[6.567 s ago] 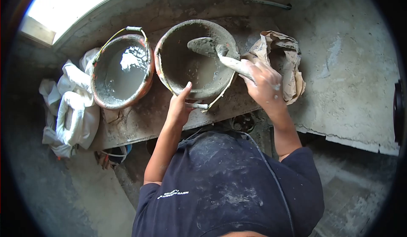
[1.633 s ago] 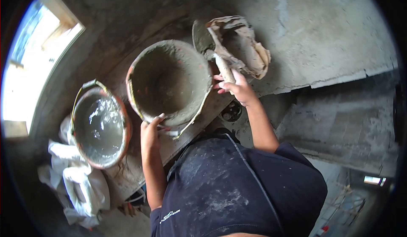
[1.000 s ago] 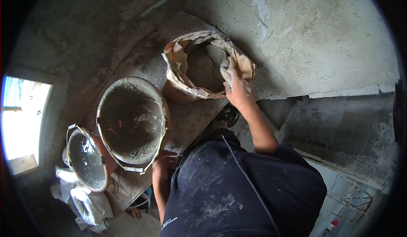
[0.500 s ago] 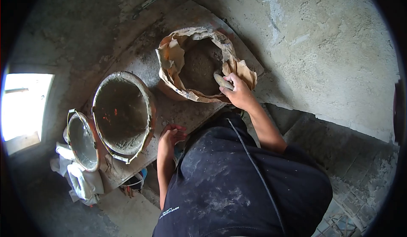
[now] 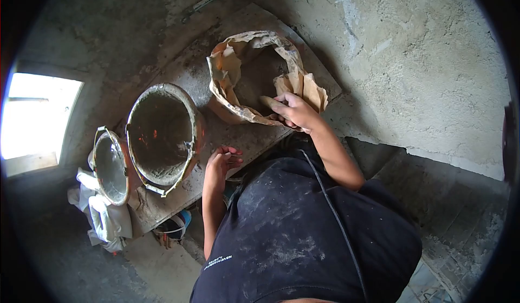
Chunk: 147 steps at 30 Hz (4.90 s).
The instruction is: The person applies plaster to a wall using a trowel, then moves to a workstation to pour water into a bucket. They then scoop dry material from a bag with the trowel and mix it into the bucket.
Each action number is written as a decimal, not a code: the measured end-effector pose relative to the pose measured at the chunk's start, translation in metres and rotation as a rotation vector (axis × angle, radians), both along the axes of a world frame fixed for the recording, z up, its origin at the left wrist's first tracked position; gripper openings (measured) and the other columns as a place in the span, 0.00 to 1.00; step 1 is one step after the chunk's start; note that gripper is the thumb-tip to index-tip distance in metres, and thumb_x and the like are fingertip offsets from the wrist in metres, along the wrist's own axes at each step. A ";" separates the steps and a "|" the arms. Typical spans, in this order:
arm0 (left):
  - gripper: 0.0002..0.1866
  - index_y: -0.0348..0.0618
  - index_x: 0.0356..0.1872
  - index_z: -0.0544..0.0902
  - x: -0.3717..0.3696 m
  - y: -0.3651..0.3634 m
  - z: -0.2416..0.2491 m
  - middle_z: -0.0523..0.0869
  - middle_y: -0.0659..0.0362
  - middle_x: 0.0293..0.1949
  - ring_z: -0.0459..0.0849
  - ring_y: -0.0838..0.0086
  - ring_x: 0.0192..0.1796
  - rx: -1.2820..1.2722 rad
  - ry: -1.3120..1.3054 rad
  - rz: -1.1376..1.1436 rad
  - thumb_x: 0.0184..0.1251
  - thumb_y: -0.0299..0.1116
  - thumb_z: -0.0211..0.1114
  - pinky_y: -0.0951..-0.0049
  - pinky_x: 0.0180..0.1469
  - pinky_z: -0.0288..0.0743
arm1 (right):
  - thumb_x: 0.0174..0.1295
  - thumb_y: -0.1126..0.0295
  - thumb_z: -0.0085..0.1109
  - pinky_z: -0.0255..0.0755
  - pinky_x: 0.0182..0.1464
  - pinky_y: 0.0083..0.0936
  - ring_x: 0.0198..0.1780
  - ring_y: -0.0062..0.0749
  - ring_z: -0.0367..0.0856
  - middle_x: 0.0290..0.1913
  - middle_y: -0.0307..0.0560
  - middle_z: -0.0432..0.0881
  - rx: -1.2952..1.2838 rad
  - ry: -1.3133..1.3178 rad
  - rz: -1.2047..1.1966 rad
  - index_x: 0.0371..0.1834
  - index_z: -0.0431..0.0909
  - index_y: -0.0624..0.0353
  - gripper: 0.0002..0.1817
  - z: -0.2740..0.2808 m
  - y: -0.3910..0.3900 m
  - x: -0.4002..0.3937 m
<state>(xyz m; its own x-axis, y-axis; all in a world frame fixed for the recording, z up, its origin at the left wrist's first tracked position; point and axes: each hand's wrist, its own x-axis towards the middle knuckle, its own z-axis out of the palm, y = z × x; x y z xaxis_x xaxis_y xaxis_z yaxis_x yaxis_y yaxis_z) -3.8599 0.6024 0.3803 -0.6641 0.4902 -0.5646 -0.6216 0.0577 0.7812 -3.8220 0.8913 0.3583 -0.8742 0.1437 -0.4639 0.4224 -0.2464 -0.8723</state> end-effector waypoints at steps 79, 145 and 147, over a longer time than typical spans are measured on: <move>0.48 0.26 0.71 0.47 -0.023 0.052 -0.071 0.57 0.38 0.69 0.55 0.54 0.73 -0.462 0.630 -0.161 0.57 0.36 0.68 0.65 0.74 0.48 | 0.63 0.73 0.62 0.76 0.43 0.21 0.39 0.26 0.83 0.43 0.47 0.85 0.565 0.430 -0.404 0.60 0.75 0.67 0.21 0.047 -0.009 0.064; 0.37 0.27 0.70 0.54 -0.036 0.040 -0.054 0.57 0.41 0.71 0.56 0.57 0.74 -0.321 0.579 0.136 0.73 0.48 0.49 0.64 0.73 0.48 | 0.66 0.69 0.57 0.53 0.17 0.06 0.18 0.07 0.60 0.28 0.39 0.75 -0.098 0.080 -0.328 0.61 0.72 0.66 0.21 0.048 0.005 0.054; 0.37 0.28 0.70 0.55 -0.033 0.041 -0.054 0.57 0.41 0.71 0.56 0.57 0.74 -0.327 0.572 0.139 0.74 0.50 0.49 0.63 0.72 0.49 | 0.66 0.69 0.56 0.53 0.17 0.06 0.18 0.08 0.60 0.29 0.40 0.76 -0.137 0.068 -0.351 0.60 0.72 0.66 0.21 0.051 0.004 0.059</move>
